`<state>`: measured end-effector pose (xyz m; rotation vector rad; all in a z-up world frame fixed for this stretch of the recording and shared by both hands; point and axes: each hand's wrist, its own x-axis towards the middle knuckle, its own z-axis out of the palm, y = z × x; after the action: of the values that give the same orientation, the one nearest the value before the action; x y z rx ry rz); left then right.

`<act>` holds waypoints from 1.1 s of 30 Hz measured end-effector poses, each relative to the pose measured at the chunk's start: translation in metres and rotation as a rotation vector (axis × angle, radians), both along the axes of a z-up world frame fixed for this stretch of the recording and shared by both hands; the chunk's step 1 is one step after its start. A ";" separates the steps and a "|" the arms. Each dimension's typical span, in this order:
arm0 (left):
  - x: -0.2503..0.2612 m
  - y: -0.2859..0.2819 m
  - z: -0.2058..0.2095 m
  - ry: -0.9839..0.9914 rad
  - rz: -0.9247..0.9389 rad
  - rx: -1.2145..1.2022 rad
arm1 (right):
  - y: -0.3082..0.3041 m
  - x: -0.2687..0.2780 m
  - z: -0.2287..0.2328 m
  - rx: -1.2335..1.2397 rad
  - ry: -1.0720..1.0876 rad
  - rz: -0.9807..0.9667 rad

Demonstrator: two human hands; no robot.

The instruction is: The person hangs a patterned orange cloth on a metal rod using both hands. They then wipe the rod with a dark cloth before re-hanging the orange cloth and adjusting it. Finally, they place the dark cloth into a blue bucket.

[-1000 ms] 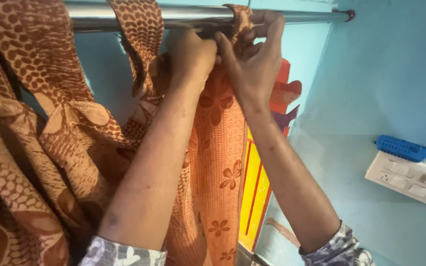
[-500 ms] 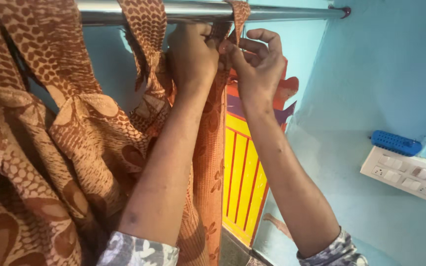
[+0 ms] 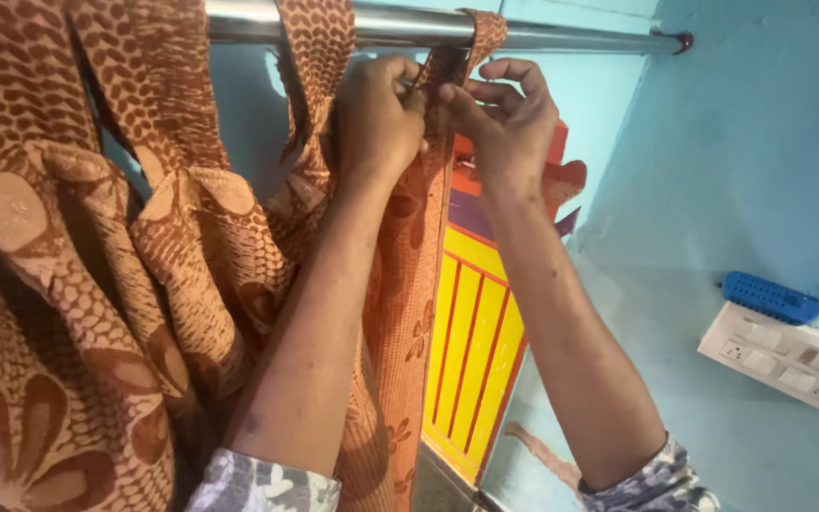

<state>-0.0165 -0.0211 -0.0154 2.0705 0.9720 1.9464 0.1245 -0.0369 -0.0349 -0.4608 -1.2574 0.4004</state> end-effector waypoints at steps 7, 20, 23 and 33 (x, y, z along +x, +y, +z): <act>-0.001 0.014 -0.007 0.100 -0.071 0.062 | 0.013 0.021 0.008 -0.315 -0.104 0.277; -0.005 0.006 -0.014 0.095 -0.147 0.189 | 0.028 -0.001 -0.001 0.203 -0.170 0.072; -0.003 -0.004 -0.017 0.036 -0.123 0.152 | 0.008 -0.009 -0.017 0.220 -0.226 -0.174; -0.003 -0.015 -0.016 0.099 -0.039 0.294 | -0.014 -0.013 0.005 -0.091 0.001 0.227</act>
<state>-0.0195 -0.0363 -0.0311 2.3397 0.6892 2.0925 0.1112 -0.0508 -0.0301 -0.3958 -1.2992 0.6523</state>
